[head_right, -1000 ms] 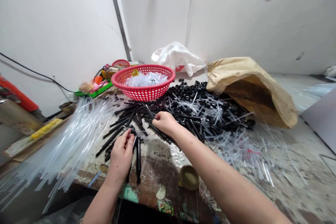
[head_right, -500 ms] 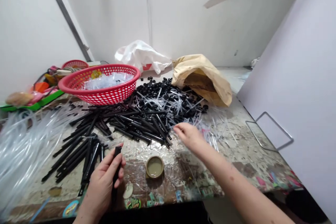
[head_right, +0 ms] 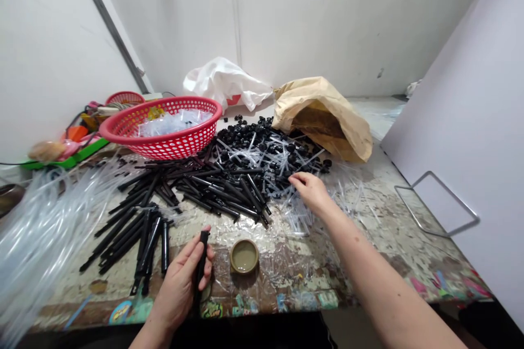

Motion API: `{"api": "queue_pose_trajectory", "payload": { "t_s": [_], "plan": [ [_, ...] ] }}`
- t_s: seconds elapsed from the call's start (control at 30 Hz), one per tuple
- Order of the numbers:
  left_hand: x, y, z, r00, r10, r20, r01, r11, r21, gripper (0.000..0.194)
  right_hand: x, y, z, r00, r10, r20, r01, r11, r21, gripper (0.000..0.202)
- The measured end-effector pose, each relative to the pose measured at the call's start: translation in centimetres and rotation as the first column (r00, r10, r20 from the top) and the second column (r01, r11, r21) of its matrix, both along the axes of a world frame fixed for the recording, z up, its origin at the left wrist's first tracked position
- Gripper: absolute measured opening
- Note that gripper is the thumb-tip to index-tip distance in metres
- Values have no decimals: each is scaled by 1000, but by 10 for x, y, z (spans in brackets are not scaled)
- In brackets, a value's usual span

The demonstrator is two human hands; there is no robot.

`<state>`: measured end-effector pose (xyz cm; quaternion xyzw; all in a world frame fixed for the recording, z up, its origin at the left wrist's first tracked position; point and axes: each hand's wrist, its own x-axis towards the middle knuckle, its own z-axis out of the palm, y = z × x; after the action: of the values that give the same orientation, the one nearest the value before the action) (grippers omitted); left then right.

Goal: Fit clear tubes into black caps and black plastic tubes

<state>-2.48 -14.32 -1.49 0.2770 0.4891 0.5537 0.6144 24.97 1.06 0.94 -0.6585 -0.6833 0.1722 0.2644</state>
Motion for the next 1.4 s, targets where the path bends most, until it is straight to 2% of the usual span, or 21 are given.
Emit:
{"api": "queue_pose_trajectory", "payload": {
  "t_s": [0.1, 0.2, 0.27, 0.37, 0.47, 0.57, 0.67, 0.73, 0.8, 0.87, 0.97, 1.03, 1.07, 1.13, 1.23, 1.4],
  "plan": [
    [0, -1, 0, 1000, -20, -21, 20, 1000, 8, 49, -10, -15, 18, 986, 79, -147, -80, 997, 3, 39],
    [-1, -3, -1, 999, -29, -21, 29, 999, 22, 48, -30, -47, 30, 928, 279, -246, -296, 955, -33, 37],
    [-1, -4, -1, 999, -31, -18, 31, 999, 33, 47, -42, -71, 30, 878, 442, -183, -452, 892, -14, 29],
    [-1, -3, -3, 999, -28, -19, 29, 999, 38, 44, -57, -96, 20, 795, 604, 55, -606, 791, 86, 20],
    [-1, -3, -5, 999, -21, -29, 22, 999, 43, 36, -66, -107, 11, 721, 623, 303, -681, 718, 143, 18],
    [-1, -4, -6, 999, -31, -40, 33, 998, 62, 31, -74, -110, 12, 659, 584, 474, -707, 695, 127, 11],
    [-1, -5, -6, 998, -40, -52, 44, 996, 77, 29, -81, -111, 16, 614, 544, 571, -721, 681, 126, 12],
    [-1, -5, -5, 998, -42, -53, 46, 995, 84, 29, -82, -112, 16, 613, 535, 581, -718, 684, 128, 13],
    [-1, -6, -5, 998, -37, -45, 41, 995, 89, 30, -80, -112, 16, 652, 530, 542, -686, 717, 125, 13],
    [-1, -6, -5, 999, -22, -32, 25, 995, 92, 33, -78, -111, 16, 744, 518, 421, -614, 778, 128, 13],
    [0, -7, -3, 1000, 3, -16, -1, 996, 91, 36, -80, -111, 23, 857, 516, 22, -516, 855, 53, 11],
    [1, -10, 0, 1000, 8, -4, -7, 995, 97, 35, -87, -113, 30, 845, 473, -249, -497, 867, -42, 15],
    [2, -11, 2, 1000, 11, 5, -12, 995, 101, 35, -92, -114, 33, 830, 448, -332, -497, 864, -77, 17],
    [3, -14, 7, 1000, 22, 19, -24, 993, 113, 34, -101, -115, 39, 814, 427, -394, -498, 862, -95, 19],
    [3, -18, 15, 999, 52, 12, -53, 991, 123, 31, -112, -116, 43, 805, 445, -393, -506, 860, -62, 18],
    [3, -22, 18, 997, 63, -34, -58, 991, 117, 35, -119, -115, 43, 789, 463, -403, -518, 855, -32, 15]
  ]
}}
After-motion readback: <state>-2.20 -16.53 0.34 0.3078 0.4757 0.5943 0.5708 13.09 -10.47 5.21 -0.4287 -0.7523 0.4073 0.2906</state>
